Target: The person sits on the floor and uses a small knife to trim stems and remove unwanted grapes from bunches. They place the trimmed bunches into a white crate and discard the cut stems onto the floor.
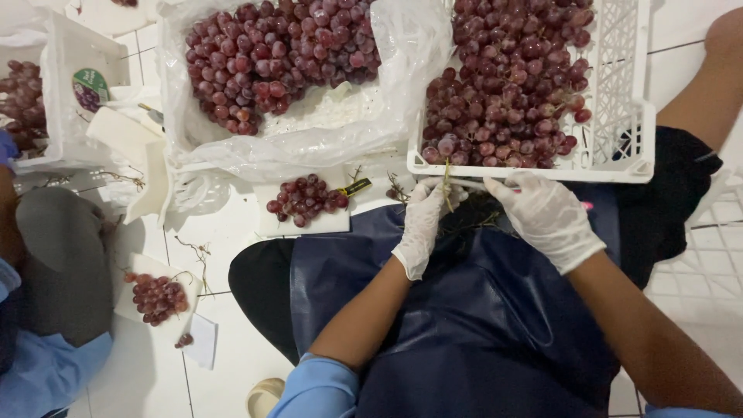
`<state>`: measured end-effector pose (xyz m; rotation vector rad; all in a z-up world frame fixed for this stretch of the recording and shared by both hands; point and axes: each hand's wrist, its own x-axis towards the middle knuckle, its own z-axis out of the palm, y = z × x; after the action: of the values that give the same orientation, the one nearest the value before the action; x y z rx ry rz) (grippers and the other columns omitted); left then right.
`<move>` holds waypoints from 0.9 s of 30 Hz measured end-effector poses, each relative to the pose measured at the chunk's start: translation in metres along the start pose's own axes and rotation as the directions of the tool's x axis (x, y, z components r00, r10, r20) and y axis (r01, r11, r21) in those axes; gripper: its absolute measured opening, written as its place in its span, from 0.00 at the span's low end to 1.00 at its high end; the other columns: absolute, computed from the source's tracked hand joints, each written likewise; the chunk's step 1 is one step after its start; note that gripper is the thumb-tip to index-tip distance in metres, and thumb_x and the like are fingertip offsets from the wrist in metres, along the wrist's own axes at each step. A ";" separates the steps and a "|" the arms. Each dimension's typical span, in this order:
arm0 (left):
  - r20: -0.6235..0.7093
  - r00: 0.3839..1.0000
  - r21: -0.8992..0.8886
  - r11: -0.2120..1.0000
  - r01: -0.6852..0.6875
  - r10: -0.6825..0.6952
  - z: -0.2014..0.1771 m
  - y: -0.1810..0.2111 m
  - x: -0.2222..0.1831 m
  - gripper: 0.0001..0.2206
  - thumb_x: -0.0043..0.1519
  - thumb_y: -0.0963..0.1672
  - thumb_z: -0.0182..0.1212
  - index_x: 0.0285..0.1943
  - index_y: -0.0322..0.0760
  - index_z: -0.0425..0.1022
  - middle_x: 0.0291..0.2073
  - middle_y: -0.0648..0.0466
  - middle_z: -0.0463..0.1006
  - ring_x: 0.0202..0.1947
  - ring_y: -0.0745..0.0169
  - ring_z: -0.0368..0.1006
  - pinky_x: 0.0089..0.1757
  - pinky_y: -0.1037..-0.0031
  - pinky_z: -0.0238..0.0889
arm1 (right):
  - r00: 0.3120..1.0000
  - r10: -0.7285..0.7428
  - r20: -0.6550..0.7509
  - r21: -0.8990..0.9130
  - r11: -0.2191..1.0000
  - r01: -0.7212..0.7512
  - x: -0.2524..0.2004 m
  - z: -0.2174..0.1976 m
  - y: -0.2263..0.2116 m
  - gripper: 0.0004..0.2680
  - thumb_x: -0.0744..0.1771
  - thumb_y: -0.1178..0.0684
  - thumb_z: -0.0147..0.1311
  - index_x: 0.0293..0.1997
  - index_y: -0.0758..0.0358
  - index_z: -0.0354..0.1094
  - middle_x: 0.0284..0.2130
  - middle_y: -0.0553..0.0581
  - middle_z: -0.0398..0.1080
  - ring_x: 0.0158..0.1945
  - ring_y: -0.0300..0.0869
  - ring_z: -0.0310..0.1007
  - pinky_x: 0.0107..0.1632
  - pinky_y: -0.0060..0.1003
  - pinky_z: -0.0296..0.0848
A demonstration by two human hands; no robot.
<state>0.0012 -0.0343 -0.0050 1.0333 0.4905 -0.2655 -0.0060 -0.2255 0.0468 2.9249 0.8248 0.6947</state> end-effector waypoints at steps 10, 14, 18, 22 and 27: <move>-0.120 0.947 -0.150 0.948 0.281 -0.299 -0.028 -0.019 0.017 0.05 0.49 0.41 0.58 0.30 0.35 0.70 0.19 0.46 0.70 0.23 0.53 0.75 0.32 0.59 0.72 | 0.994 -0.107 -0.032 0.083 0.991 0.109 0.025 -0.001 0.003 0.15 0.60 0.58 0.54 0.51 0.47 0.68 0.32 0.51 0.62 0.29 0.45 0.67 0.28 0.38 0.70; 0.008 0.944 0.302 0.901 0.311 -0.329 -0.015 0.035 -0.046 0.02 0.52 0.43 0.57 0.31 0.41 0.72 0.20 0.49 0.73 0.23 0.60 0.76 0.28 0.76 0.71 | 0.990 -0.079 0.115 0.083 0.994 0.070 0.017 -0.025 0.003 0.17 0.61 0.56 0.49 0.54 0.43 0.65 0.34 0.50 0.64 0.30 0.45 0.70 0.29 0.39 0.71; 0.213 0.975 0.930 0.319 -0.184 -0.059 0.057 0.165 -0.080 0.16 0.60 0.53 0.44 0.29 0.39 0.64 0.27 0.47 0.75 0.31 0.53 0.69 0.39 0.65 0.60 | 0.893 0.101 0.438 -0.108 0.992 -0.059 -0.007 -0.066 0.021 0.14 0.65 0.46 0.46 0.55 0.31 0.64 0.35 0.41 0.69 0.23 0.37 0.73 0.22 0.35 0.71; 0.612 0.791 0.748 0.321 -0.581 0.006 0.108 0.193 -0.035 0.25 0.63 0.47 0.45 0.69 0.34 0.50 0.66 0.40 0.56 0.67 0.49 0.53 0.64 0.68 0.43 | 0.862 0.258 0.436 -0.102 0.966 -0.238 -0.018 -0.087 0.018 0.13 0.65 0.43 0.48 0.55 0.30 0.66 0.38 0.41 0.68 0.17 0.40 0.71 0.16 0.34 0.70; 0.204 0.786 0.568 -0.583 -0.580 -0.583 0.115 0.207 -0.048 0.31 0.56 0.35 0.51 0.69 0.54 0.57 0.71 0.40 0.36 0.71 0.39 0.29 0.65 0.51 0.31 | 0.750 0.366 0.551 0.419 0.656 -0.628 -0.037 -0.089 0.028 0.14 0.66 0.56 0.48 0.58 0.50 0.67 0.41 0.54 0.70 0.43 0.41 0.72 0.52 0.33 0.69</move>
<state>0.0800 -0.0330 0.2231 2.8565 -1.0320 -1.3618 -0.0581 -0.2760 0.1160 3.6955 0.1381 -0.3168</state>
